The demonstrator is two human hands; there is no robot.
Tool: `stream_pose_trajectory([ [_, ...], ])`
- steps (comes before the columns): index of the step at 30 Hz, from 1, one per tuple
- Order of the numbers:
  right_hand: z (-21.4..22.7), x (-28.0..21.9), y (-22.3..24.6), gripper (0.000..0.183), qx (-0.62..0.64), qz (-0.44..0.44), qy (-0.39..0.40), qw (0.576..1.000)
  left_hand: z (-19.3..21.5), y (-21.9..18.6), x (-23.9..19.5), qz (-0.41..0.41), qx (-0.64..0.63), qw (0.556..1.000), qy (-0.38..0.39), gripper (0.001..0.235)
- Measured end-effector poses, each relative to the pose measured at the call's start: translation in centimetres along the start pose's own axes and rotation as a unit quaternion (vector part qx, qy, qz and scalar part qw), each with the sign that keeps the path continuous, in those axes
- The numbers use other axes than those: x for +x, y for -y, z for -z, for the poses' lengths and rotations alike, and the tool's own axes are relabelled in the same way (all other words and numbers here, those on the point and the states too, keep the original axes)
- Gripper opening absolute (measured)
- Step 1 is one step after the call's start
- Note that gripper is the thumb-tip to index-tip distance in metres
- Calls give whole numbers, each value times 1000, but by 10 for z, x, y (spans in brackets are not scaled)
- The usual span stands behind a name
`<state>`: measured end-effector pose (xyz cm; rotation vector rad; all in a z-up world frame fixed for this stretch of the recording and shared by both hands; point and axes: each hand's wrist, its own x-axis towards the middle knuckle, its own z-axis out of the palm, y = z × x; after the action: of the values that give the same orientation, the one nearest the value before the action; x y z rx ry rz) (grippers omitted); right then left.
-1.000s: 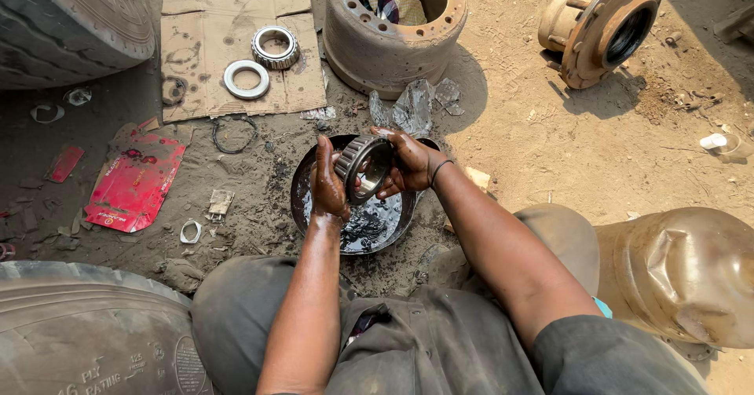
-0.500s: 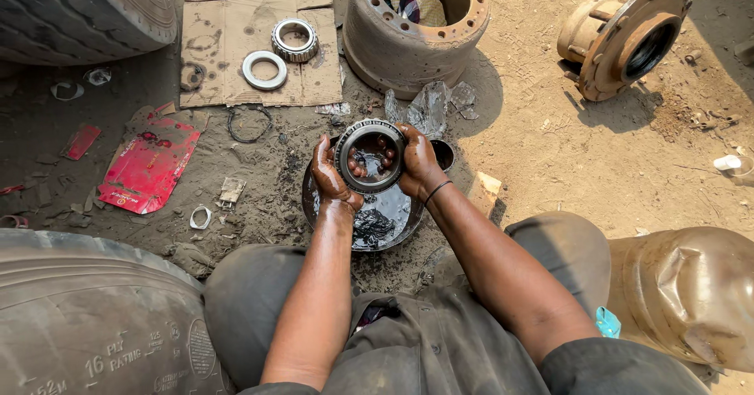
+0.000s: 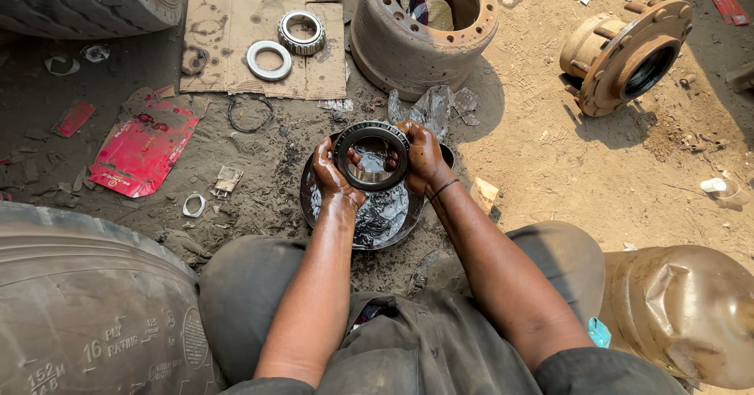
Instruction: The person sits on the ground and applies grease to a wheel bearing by hand, repeatedly scooping grease from a pan and spreading it over the bearing surfaces. The person rotates the bearing to coat all sides and occasionally inspects the coverage.
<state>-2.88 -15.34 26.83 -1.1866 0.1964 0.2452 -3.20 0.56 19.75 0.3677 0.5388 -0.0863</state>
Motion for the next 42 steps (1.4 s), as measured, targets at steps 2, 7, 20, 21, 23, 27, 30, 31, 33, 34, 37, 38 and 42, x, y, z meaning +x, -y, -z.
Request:
stream_pose_trajectory([
  [2,2,1,-3,26,-9,4,2,1000,4,2,1,-5,2,1000,-3,31],
  [7,10,11,-14,29,-41,29,-25,998,10,9,14,-26,-10,999,-36,28],
  [20,3,5,-16,22,-64,31,-86,994,16,21,28,-22,-22,997,-67,31],
  [21,-2,3,-12,22,-67,21,-96,993,12,17,25,-15,-8,997,-78,33],
  [23,-13,0,-3,24,-73,2,-109,991,4,12,15,-14,18,996,-81,40],
  [27,-28,1,12,37,-110,-15,-109,988,-10,8,-8,-23,19,998,51,53],
  [30,-30,3,7,44,-106,1,-112,988,-13,8,-15,5,-2,996,93,40],
  [31,-29,6,2,45,-98,11,-114,989,-14,7,-14,17,-8,996,86,35],
  [33,-26,10,-16,48,-89,57,-146,984,-12,7,-9,28,-12,996,84,35],
  [34,-24,10,-28,49,-84,79,-162,980,-9,9,-7,34,-14,996,82,35],
  [37,-19,11,-60,53,-243,207,-232,919,-4,17,-2,67,-102,989,79,30],
  [38,-20,11,-65,54,-294,250,-252,888,-4,19,-1,69,-110,988,89,32],
  [42,-32,-8,-66,61,-418,242,-254,838,0,25,-1,90,-112,983,113,41],
])
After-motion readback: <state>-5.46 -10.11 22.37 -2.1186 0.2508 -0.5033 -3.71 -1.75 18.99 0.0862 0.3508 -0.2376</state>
